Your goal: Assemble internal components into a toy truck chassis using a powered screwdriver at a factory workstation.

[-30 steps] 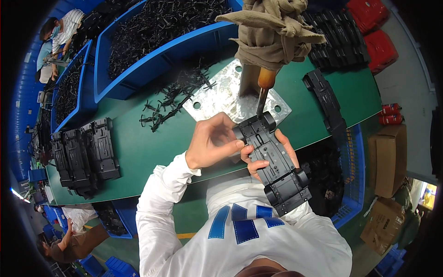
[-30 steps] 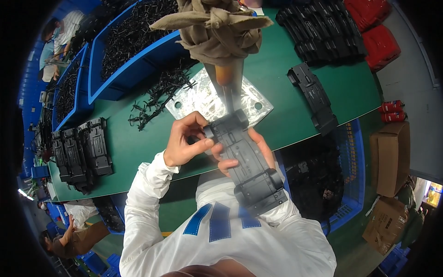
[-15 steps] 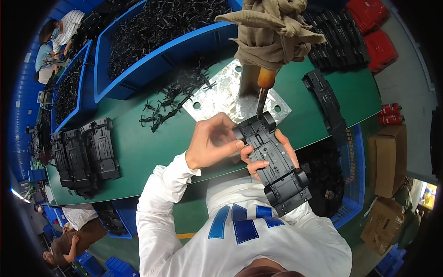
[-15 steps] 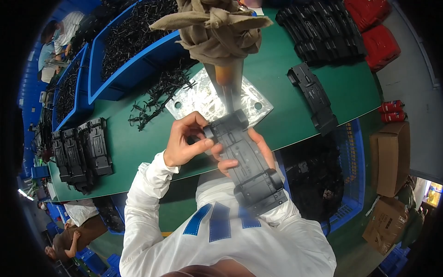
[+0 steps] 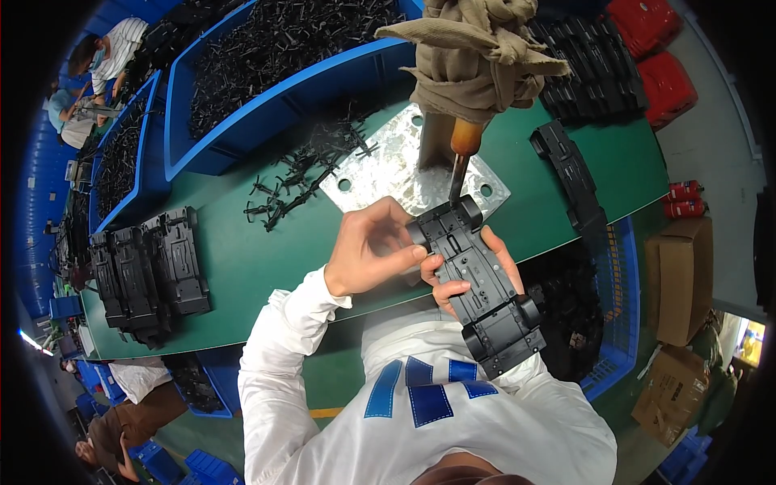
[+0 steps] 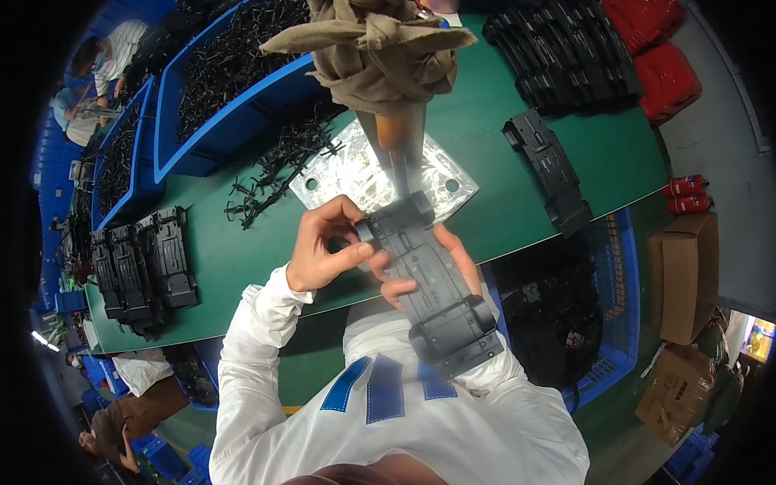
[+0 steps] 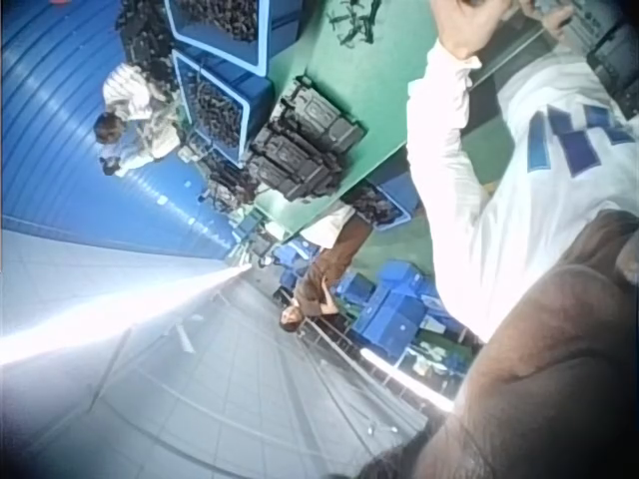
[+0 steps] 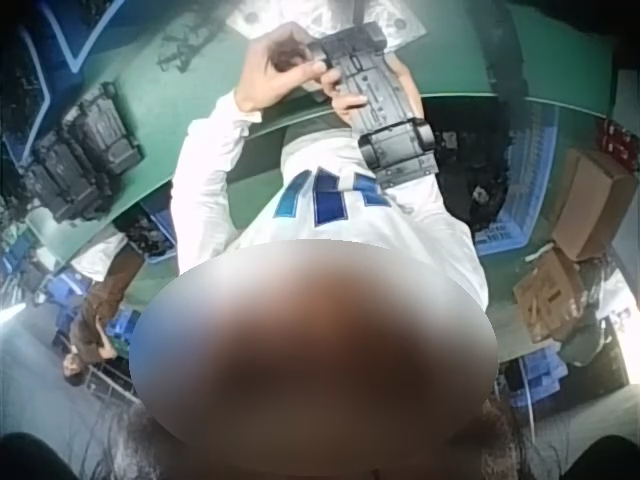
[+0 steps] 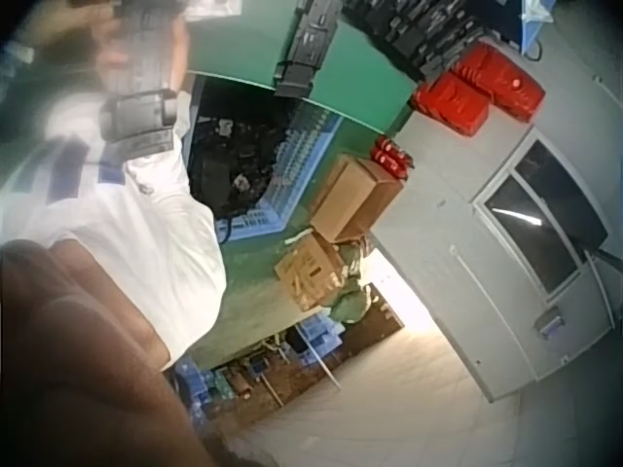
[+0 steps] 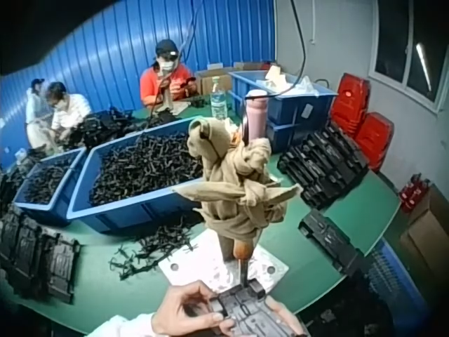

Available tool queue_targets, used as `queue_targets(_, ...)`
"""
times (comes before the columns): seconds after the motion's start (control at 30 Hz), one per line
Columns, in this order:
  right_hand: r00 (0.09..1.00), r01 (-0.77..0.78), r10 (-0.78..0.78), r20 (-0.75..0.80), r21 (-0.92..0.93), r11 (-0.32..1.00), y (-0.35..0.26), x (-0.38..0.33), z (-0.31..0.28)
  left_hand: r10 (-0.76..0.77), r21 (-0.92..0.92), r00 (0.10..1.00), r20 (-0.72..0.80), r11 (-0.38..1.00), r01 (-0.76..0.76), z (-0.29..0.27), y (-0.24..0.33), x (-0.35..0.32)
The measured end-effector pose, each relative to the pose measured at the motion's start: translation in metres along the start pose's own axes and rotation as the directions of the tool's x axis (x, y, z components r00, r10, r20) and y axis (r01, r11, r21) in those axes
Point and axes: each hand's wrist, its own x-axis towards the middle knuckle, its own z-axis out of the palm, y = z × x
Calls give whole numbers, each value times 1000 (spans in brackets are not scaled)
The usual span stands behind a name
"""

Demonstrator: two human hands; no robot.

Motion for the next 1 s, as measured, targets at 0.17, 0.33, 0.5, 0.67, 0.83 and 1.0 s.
queue_targets(0.17, 1000, 2, -2, 1, -9, 1000, -1, 0, -1, 4, 2, 1000, 2, 1000, -4, 0, -2, 0)
queue_targets(0.33, 1000, -1, 1, -2, -12, 1000, -1, 0, 0, 6, 1, 1000, -1, 1000, -6, 0, -1, 0)
queue_targets(0.5, 1000, 6, -6, 7, -2, 1000, 1, 0, 1, 21, -10, 1000, -10, 1000, -21, 1, -1, 1)
queue_targets(0.67, 1000, 13, -13, 20, -21, 1000, 0, 1, -1, 12, -8, 1000, -18, 1000, -12, 1, -2, 0)
queue_targets(0.83, 999, -10, 11, 51, -20, 1000, -7, 4, -7, -67, 54, 998, -8, 996, 68, 2, 5, 1)
queue_targets(1.0, 995, 51, -49, 91, -23, 998, -19, 5, -16, -155, 106, 987, -36, 982, 158, 13, 12, 6)
